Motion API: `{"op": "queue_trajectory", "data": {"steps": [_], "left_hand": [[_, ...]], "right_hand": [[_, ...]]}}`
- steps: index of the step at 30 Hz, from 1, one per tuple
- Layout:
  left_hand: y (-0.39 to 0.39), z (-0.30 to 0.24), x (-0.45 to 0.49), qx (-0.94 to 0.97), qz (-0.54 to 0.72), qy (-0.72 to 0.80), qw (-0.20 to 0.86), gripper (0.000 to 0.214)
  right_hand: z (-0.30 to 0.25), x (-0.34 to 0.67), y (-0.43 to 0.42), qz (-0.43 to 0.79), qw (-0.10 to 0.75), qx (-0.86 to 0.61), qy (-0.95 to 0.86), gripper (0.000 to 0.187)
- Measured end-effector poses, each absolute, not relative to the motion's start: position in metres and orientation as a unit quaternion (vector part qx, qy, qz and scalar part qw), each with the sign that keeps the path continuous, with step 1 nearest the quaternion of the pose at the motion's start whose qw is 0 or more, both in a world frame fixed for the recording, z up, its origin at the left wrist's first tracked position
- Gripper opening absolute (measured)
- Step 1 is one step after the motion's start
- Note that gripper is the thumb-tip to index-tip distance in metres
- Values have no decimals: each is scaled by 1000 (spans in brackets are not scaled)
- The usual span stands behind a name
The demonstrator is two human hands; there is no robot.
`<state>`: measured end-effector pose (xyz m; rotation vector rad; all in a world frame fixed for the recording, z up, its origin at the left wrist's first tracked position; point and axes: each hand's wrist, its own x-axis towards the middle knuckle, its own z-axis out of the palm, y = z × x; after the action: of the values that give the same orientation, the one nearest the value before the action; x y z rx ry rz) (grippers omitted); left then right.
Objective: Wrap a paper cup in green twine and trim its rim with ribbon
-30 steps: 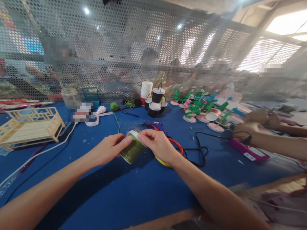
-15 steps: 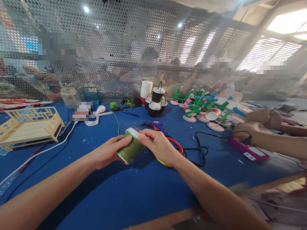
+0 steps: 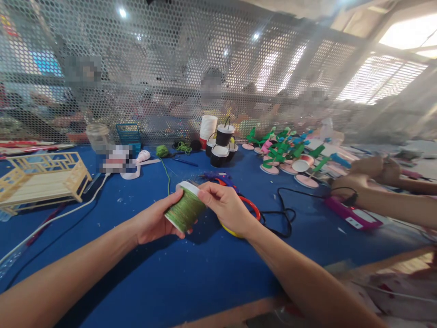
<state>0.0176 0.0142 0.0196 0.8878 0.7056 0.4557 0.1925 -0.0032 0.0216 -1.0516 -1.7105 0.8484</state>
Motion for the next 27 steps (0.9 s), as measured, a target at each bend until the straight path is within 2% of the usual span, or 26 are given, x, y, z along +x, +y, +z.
{"op": "queue_trajectory", "data": {"steps": [6,11,17,19,24,27], "left_hand": [[14,18,19,442,226,328,804,46],[13,18,19,488,272,356,749,46],[12,17,18,544,296,394,680,54],[13,17,18,529,285,390,698,51],[19,23,16,399,218,321,831,57],[21,26,14,346,206,297,866,61]], "right_hand": [[20,192,-3,361,447,-431,-696,48],[20,194,-2,342,442,-437,-705,35],[20,193,-2,326,427,-446,-716,35],[20,192,-3,327,432,-449,-710,37],[26,195,-1,376,455,-435,-680,57],[26,195,0,381,466,-411,-685,57]]}}
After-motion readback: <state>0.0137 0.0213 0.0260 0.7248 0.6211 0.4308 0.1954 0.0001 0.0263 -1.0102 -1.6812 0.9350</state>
